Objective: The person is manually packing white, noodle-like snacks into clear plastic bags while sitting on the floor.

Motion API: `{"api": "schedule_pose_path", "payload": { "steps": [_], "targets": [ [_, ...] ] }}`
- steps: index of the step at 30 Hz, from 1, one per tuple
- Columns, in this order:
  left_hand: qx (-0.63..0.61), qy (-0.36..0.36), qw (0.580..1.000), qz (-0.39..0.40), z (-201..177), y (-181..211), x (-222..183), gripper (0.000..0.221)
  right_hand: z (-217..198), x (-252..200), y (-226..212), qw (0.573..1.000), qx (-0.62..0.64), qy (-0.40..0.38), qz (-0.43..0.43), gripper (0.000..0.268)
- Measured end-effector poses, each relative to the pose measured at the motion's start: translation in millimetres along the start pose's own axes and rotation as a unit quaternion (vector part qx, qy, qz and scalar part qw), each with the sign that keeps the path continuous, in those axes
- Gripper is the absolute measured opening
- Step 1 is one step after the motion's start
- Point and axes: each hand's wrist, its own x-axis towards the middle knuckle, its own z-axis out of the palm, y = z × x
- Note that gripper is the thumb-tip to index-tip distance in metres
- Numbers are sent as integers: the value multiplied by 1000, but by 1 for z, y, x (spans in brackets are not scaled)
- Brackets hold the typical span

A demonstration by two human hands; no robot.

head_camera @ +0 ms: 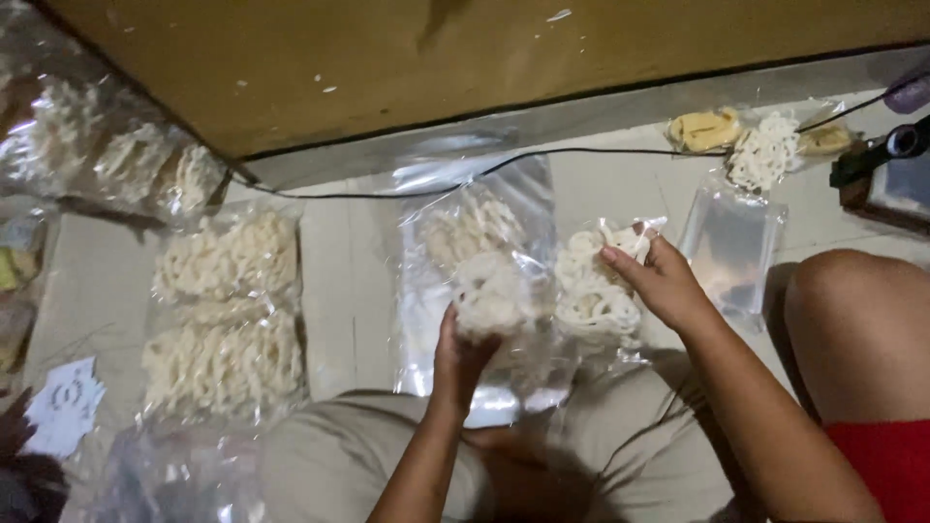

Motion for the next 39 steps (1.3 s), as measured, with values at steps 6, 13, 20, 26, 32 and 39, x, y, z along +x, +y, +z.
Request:
{"api": "schedule_pose_path", "payload": {
  "steps": [6,13,20,26,32,39],
  "targets": [
    [148,-6,989,24,16,41,-65,92,21,-84,-62,984,-175,38,20,60],
    [371,17,834,408,37,-11,-103,87,50,-125,-31,997,36,-38,-48,50],
    [462,12,752,470,42,2,-123,59,51,-145,-10,936,248,-156,-193,148],
    [377,32,814,441,23,-6,-101,61,40,-150,-30,967,242,-56,-50,97],
    [136,-235,960,74,-6,43,-72,94,26,-142,-38,954,244,-166,-62,103],
    [-50,-184,979,-66,-2,9,-58,105,38,-128,-53,950,235,-164,-123,98]
  ]
}}
